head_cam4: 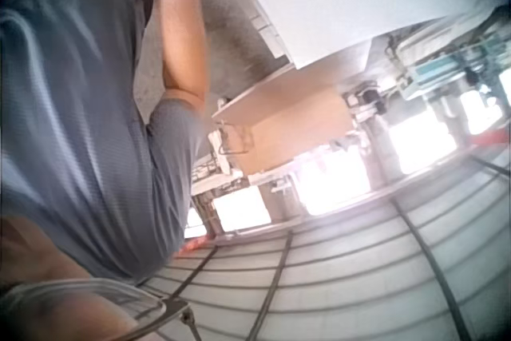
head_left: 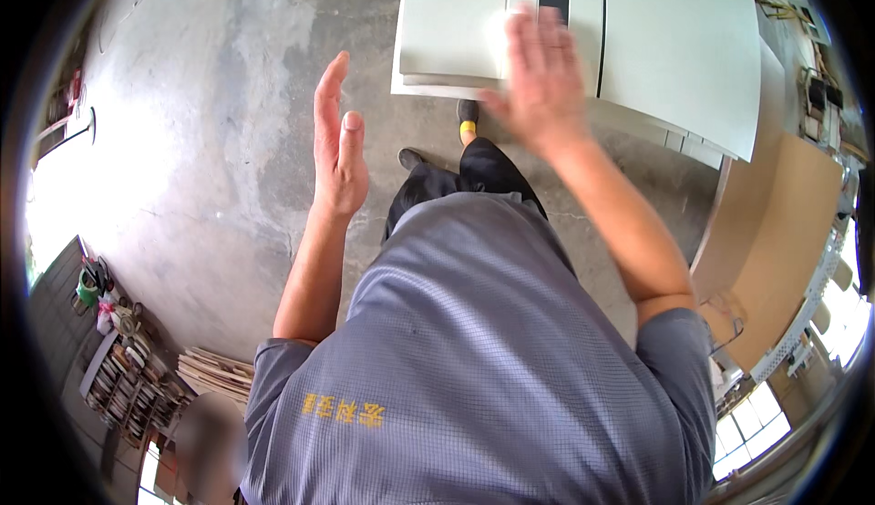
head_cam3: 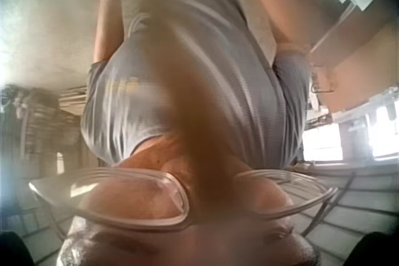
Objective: The person wipes a large white panel with a cloth, applies liquid from a bottle, and continues wiping before moving a wooden panel onto a stack.
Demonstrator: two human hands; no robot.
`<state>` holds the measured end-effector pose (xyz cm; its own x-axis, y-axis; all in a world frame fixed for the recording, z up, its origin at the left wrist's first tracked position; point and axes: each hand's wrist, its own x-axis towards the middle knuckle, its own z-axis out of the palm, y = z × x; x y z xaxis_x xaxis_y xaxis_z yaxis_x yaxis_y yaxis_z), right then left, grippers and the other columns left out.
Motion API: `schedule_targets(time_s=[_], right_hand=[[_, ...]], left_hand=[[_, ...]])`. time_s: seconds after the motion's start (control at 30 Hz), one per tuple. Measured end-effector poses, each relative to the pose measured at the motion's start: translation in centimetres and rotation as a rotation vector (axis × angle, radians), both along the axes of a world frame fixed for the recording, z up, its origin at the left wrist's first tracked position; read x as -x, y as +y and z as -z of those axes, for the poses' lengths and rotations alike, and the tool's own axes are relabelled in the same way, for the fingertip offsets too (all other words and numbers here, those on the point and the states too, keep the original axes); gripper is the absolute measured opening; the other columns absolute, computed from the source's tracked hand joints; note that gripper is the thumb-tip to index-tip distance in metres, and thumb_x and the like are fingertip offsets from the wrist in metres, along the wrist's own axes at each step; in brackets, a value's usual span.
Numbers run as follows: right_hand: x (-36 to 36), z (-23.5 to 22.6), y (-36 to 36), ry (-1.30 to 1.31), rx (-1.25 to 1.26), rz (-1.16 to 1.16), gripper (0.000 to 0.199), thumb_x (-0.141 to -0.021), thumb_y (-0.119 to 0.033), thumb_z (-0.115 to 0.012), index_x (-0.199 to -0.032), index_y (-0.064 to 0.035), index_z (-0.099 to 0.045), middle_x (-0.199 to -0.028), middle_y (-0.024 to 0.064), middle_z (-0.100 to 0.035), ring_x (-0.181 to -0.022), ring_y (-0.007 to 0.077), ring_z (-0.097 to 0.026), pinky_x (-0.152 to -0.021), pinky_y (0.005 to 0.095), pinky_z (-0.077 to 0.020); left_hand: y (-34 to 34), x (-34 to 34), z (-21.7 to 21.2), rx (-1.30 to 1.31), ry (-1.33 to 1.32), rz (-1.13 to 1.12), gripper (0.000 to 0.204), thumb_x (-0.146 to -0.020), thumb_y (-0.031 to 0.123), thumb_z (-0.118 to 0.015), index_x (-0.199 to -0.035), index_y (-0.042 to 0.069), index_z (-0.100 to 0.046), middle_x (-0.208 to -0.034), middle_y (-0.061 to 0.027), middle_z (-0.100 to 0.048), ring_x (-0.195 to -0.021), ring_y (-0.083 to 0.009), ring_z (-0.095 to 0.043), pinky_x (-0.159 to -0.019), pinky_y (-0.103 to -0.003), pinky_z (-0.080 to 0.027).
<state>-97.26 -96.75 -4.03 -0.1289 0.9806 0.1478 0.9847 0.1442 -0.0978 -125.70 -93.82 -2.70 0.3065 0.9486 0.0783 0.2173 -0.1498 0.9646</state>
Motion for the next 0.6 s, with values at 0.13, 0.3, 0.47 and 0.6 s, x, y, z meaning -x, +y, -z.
schedule_targets(time_s=[0.13, 0.3, 0.47, 0.6], right_hand=[[-9.3, 1.8, -3.4, -0.095, -0.041, 0.208, 0.101, -0.096, -0.075, -0.045, -0.159, 0.0023, -0.031, -0.168, 0.0207, -0.028, -0.156, 0.0418, -0.024, -0.127, 0.0585, -0.0162], [4.8, -0.7, 2.5, 0.087, 0.003, -0.007, 0.094, -0.094, -0.071, -0.053, -0.157, -0.0031, -0.037, -0.166, 0.0164, -0.032, -0.155, 0.0379, -0.025, -0.125, 0.0586, -0.0175], [-11.7, 3.2, -2.6, 0.062, -0.076, 0.261, 0.080, -0.097, -0.061, -0.057, -0.154, -0.0069, -0.043, -0.160, 0.0164, -0.041, -0.153, 0.0346, -0.030, -0.124, 0.0569, -0.0193], [-31.4, 3.8, -9.3, -0.020, -0.013, 0.782, 0.078, -0.104, -0.067, -0.033, -0.164, -0.0178, -0.030, -0.172, 0.0110, -0.023, -0.159, 0.0352, -0.019, -0.126, 0.0582, -0.0136]], left_hand=[[-0.5, 0.2, 0.5, -0.093, 0.032, 0.038, 0.068, -0.109, 0.041, -0.044, -0.160, -0.001, -0.029, -0.166, -0.0200, -0.031, -0.157, -0.0328, -0.024, -0.128, -0.047, -0.015], [0.6, -4.5, -1.1, -0.144, -0.008, 0.122, 0.067, -0.108, 0.037, -0.050, -0.158, -0.002, -0.031, -0.164, -0.0218, -0.034, -0.155, -0.0350, -0.028, -0.126, -0.047, -0.021], [1.5, -5.8, -1.9, -0.240, 0.233, 0.119, 0.062, -0.097, 0.019, -0.066, -0.152, 0.001, -0.042, -0.160, -0.0216, -0.040, -0.150, -0.0377, -0.037, -0.123, -0.049, -0.029], [3.2, -11.8, -1.1, -0.311, 0.407, 0.291, 0.067, -0.092, 0.011, -0.068, -0.154, 0.007, -0.044, -0.164, -0.0159, -0.037, -0.155, -0.0384, -0.028, -0.127, -0.049, -0.023]])
